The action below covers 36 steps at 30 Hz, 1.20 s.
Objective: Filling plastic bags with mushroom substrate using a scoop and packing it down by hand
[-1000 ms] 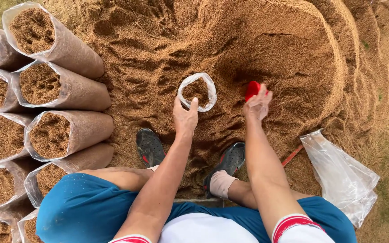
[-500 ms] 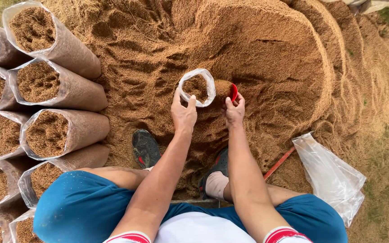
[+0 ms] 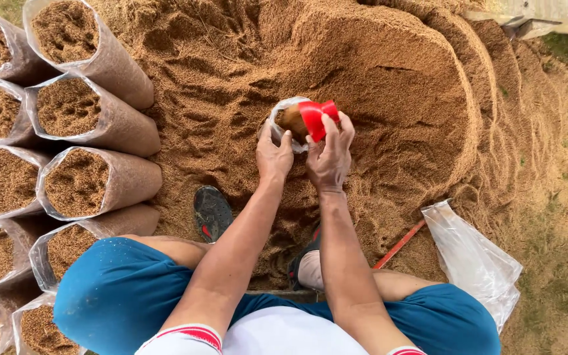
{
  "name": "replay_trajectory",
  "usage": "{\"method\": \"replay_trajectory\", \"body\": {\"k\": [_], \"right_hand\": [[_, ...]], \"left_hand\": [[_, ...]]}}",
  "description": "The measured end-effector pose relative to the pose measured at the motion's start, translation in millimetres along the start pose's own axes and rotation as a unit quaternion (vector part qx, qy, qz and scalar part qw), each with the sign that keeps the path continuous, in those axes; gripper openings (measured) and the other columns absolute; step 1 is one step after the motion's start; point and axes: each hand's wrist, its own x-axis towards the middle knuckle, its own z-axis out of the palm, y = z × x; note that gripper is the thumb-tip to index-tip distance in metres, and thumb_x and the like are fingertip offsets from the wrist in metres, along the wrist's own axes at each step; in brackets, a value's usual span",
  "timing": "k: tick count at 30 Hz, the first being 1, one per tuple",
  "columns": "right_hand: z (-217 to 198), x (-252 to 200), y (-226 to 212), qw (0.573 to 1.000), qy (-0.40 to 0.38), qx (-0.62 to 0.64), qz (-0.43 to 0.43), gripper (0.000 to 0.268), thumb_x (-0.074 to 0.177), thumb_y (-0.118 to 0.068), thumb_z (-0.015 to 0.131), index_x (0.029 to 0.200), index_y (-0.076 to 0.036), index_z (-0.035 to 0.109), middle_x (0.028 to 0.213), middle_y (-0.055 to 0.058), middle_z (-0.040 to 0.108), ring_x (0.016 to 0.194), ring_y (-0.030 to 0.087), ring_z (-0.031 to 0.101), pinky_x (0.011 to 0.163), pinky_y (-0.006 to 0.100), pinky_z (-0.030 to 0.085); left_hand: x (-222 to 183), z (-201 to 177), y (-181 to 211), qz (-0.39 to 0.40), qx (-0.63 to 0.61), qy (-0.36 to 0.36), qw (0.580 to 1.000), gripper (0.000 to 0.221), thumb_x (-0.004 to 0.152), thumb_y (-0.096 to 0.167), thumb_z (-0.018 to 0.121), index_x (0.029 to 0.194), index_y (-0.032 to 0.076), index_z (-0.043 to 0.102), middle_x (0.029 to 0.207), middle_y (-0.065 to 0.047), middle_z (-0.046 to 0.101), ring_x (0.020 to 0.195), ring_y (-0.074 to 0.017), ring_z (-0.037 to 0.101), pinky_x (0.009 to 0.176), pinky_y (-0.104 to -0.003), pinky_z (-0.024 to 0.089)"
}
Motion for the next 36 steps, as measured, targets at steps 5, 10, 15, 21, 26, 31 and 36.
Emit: {"method": "replay_trajectory", "body": {"k": [5,10,15,21,26,31,36], "right_hand": [[6.3,-9.9,21.2,0.996,0.071,-0.030,0.049,0.054,0.097,-0.022,0.073,0.143,-0.019,0.046,0.142,0.020,0.040,0.129,0.039,0.050,0.085,0.045,0.066],[18.2,-37.9,84.9,0.975,0.060,-0.044,0.209,0.054,0.096,-0.026,0.074,0.141,-0.015,0.047,0.135,0.016,0.049,0.129,0.034,0.048,0.100,0.051,0.055],[24.2,-55.2,126.8,0.958,-0.021,-0.023,0.285,0.052,0.092,-0.032,0.079,0.134,-0.017,0.051,0.132,0.016,0.048,0.125,0.033,0.050,0.100,0.050,0.054],[15.1,-10.6,57.7,0.949,-0.120,0.063,0.283,0.035,0.105,-0.043,0.064,0.119,-0.010,0.063,0.111,0.017,0.062,0.111,0.035,0.063,0.097,0.051,0.052],[24.4,3.7,24.1,0.918,-0.225,0.089,0.313,0.032,0.087,-0.018,0.071,0.119,-0.014,0.066,0.110,0.012,0.069,0.109,0.031,0.066,0.096,0.052,0.053],[20.0,9.2,4.4,0.924,-0.143,0.071,0.347,0.028,0.083,-0.002,0.065,0.109,-0.014,0.064,0.102,0.011,0.066,0.098,0.028,0.065,0.089,0.049,0.053],[12.3,13.0,-1.7,0.945,-0.135,0.021,0.297,0.032,0.079,0.002,0.071,0.105,-0.014,0.062,0.094,0.007,0.064,0.089,0.023,0.064,0.083,0.045,0.053]], "left_hand": [[-0.6,-6.4,-3.4,-0.007,-0.043,0.004,0.999,0.053,0.102,0.015,0.059,0.152,0.007,0.044,0.135,-0.029,0.061,0.127,-0.0433,0.060,0.109,-0.058,0.049],[17.7,-2.3,-32.0,-0.021,-0.007,0.062,0.998,0.038,0.096,0.024,0.067,0.130,0.007,0.066,0.107,-0.012,0.065,0.101,-0.0236,0.065,0.093,-0.045,0.055],[38.3,1.6,-54.5,-0.022,0.023,0.089,0.996,0.030,0.090,0.027,0.074,0.115,0.011,0.072,0.103,-0.006,0.060,0.096,-0.0175,0.064,0.087,-0.039,0.055],[38.3,0.8,-43.2,-0.009,0.047,0.096,0.994,0.021,0.087,0.016,0.072,0.107,0.009,0.069,0.098,-0.006,0.057,0.091,-0.0198,0.061,0.085,-0.041,0.055],[37.3,-3.9,-37.1,0.027,0.052,0.101,0.993,0.018,0.082,0.000,0.064,0.098,0.008,0.064,0.092,-0.006,0.058,0.086,-0.0206,0.061,0.082,-0.040,0.055],[45.4,-4.7,-48.6,0.058,0.025,0.128,0.990,0.022,0.078,-0.008,0.061,0.093,0.008,0.063,0.089,-0.006,0.059,0.085,-0.0212,0.062,0.080,-0.041,0.052],[47.1,-15.6,-40.3,0.052,0.073,0.065,0.994,0.028,0.079,-0.006,0.065,0.103,0.009,0.064,0.095,-0.007,0.059,0.089,-0.0216,0.060,0.086,-0.043,0.053]]}}
